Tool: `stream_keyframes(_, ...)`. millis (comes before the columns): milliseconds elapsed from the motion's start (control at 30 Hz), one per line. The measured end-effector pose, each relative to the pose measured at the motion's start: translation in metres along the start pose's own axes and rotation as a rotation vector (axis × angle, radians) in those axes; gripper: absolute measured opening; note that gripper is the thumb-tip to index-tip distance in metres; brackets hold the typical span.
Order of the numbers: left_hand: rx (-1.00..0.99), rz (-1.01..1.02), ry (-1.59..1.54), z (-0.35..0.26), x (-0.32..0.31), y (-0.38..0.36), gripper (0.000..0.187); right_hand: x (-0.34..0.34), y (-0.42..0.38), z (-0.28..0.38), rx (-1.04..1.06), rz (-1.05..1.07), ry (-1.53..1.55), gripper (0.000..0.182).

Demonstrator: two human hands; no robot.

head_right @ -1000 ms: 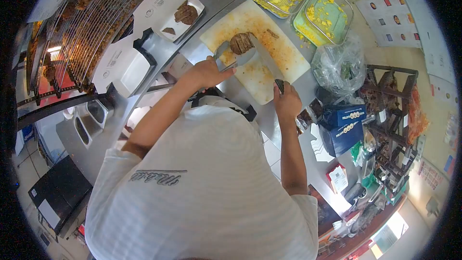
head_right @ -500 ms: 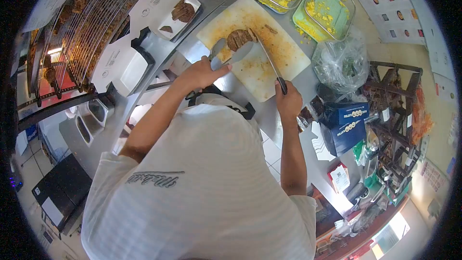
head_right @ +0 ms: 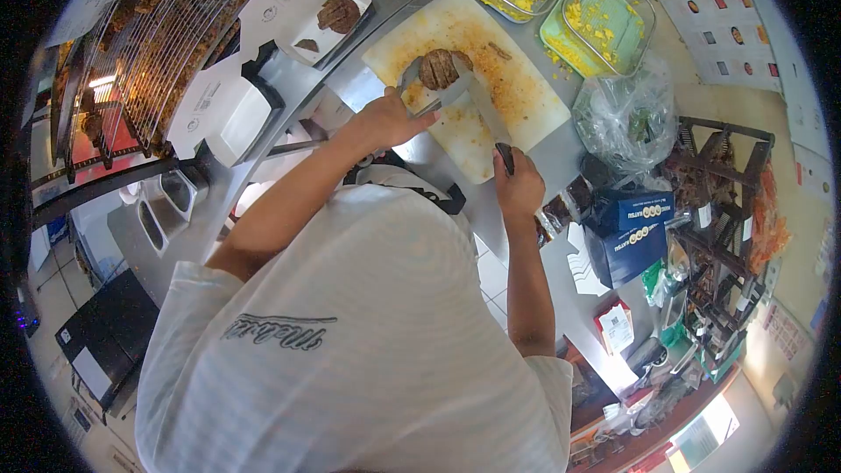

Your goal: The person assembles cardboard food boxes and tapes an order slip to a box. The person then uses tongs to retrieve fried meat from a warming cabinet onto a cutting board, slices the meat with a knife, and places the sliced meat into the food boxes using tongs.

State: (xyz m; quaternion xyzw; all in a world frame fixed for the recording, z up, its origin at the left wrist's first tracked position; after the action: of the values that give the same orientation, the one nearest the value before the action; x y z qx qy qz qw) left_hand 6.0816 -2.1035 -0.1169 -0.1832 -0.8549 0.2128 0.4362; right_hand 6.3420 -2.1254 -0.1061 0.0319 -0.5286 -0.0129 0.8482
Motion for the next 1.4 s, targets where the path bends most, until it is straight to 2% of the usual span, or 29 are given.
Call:
stream_keyframes(200,0.017,0.029,-0.082,-0.008,0.013,-0.011,0.109,-0.005,-0.003,-0.012,-0.123,0.108,0.203,0.032)
stream_keyframes(400,0.098,0.057,-0.181,-0.002,0.012,-0.014,0.109,0.002,0.001,-0.017,-0.111,0.141,0.160,0.028)
stream_keyframes(500,0.124,0.100,-0.236,-0.003,0.015,-0.016,0.108,0.009,0.007,-0.021,-0.013,0.054,0.149,0.028)
stream_keyframes(600,0.111,0.094,-0.231,-0.001,0.017,-0.016,0.107,0.015,0.016,-0.034,-0.111,0.059,0.153,0.031)
stream_keyframes(667,0.124,0.118,-0.222,-0.004,0.021,-0.020,0.107,0.001,0.022,-0.056,-0.203,0.136,0.278,0.034)
stream_keyframes(800,0.076,0.058,-0.119,-0.001,0.009,-0.009,0.109,-0.009,0.027,-0.038,-0.322,0.351,0.456,0.040)
stream_keyframes(900,0.038,0.039,-0.048,-0.001,0.007,-0.005,0.111,-0.022,0.028,-0.033,-0.325,0.421,0.377,0.041)
stream_keyframes(1000,0.055,0.100,-0.072,-0.004,0.013,-0.010,0.111,-0.027,0.019,-0.027,-0.534,0.579,0.528,0.042)
stream_keyframes(1067,0.044,0.113,-0.085,-0.007,0.013,-0.012,0.110,-0.030,0.016,-0.029,-0.547,0.605,0.581,0.042)
stream_keyframes(1267,-0.004,-0.053,-0.082,0.003,0.008,-0.004,0.097,-0.033,0.013,-0.032,-0.526,0.644,0.617,0.042)
stream_keyframes(1400,0.014,0.009,-0.150,-0.006,0.018,0.000,0.091,-0.045,0.009,-0.040,-0.585,0.718,0.724,0.045)
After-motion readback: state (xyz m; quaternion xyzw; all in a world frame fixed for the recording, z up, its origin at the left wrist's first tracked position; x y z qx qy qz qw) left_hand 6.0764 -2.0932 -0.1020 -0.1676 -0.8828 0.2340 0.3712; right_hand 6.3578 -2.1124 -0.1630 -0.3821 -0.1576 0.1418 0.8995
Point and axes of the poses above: each hand's wrist, its own y-axis towards the middle knuckle, its own x-axis out of the back of the hand, z = x × y, the point moved 7 cm from there along y, towards the middle knuckle, and after that the axes turned 7 degrees about -x, right-handed, at the moved point
